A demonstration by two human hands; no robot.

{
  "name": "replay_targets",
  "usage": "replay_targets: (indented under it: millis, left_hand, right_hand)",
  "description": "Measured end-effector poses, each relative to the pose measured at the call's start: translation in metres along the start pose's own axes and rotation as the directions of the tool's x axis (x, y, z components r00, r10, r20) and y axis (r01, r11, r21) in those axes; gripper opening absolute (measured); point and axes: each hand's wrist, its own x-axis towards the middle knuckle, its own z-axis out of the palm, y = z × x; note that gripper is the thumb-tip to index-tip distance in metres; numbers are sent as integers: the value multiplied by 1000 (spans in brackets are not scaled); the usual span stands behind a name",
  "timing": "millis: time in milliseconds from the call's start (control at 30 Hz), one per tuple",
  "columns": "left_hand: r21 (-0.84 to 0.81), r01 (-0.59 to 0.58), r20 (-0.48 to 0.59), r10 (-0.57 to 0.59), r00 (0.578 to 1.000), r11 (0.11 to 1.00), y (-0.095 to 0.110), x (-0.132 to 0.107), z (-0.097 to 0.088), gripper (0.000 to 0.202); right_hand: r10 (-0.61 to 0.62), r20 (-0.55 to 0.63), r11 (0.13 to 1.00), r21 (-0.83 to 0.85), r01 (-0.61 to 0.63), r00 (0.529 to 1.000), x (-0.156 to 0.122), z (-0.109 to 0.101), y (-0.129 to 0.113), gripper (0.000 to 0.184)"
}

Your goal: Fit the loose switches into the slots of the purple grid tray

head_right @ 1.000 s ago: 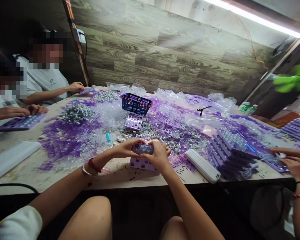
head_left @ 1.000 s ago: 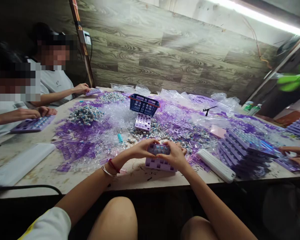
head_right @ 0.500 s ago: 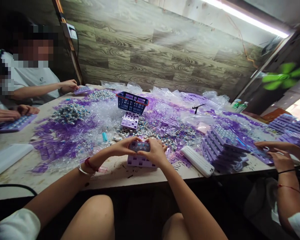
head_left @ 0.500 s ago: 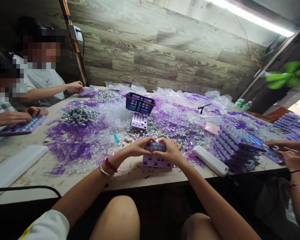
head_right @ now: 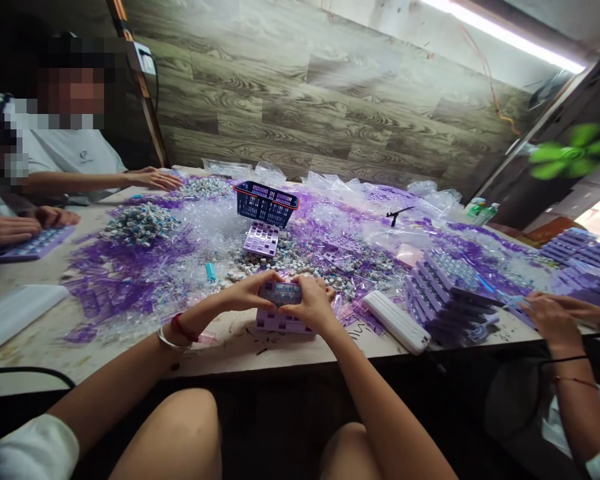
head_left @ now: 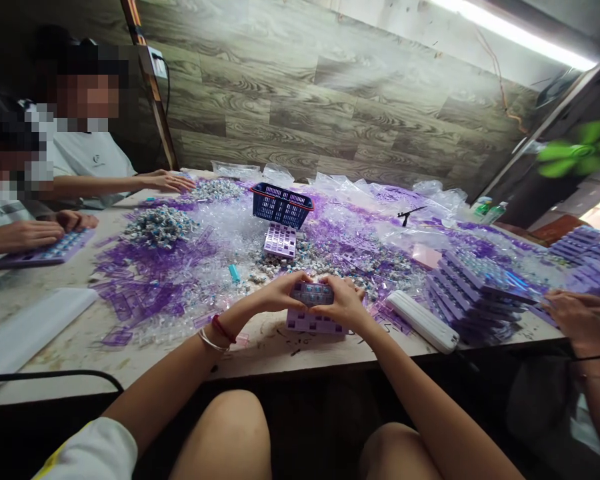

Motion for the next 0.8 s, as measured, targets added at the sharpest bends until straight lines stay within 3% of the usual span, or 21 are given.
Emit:
replay_targets:
  millis: [367,600,800]
  left_hand:
    - [135,-41,-21,45,999,990,4,0,3,45]
    - [72,-43,28,41,999,997,0,-1,-2,51]
    - [111,6,2,-7,1000,994,-4,-3,-4,57]
  right_hand:
    - [-15,-20,1000,-17,14,1000,-2,0,-2,48]
    - [-27,-21,1000,-9,27,999,-6,2,1,50]
    - [-177,-122,984,9,179,977,-12,15,6,61]
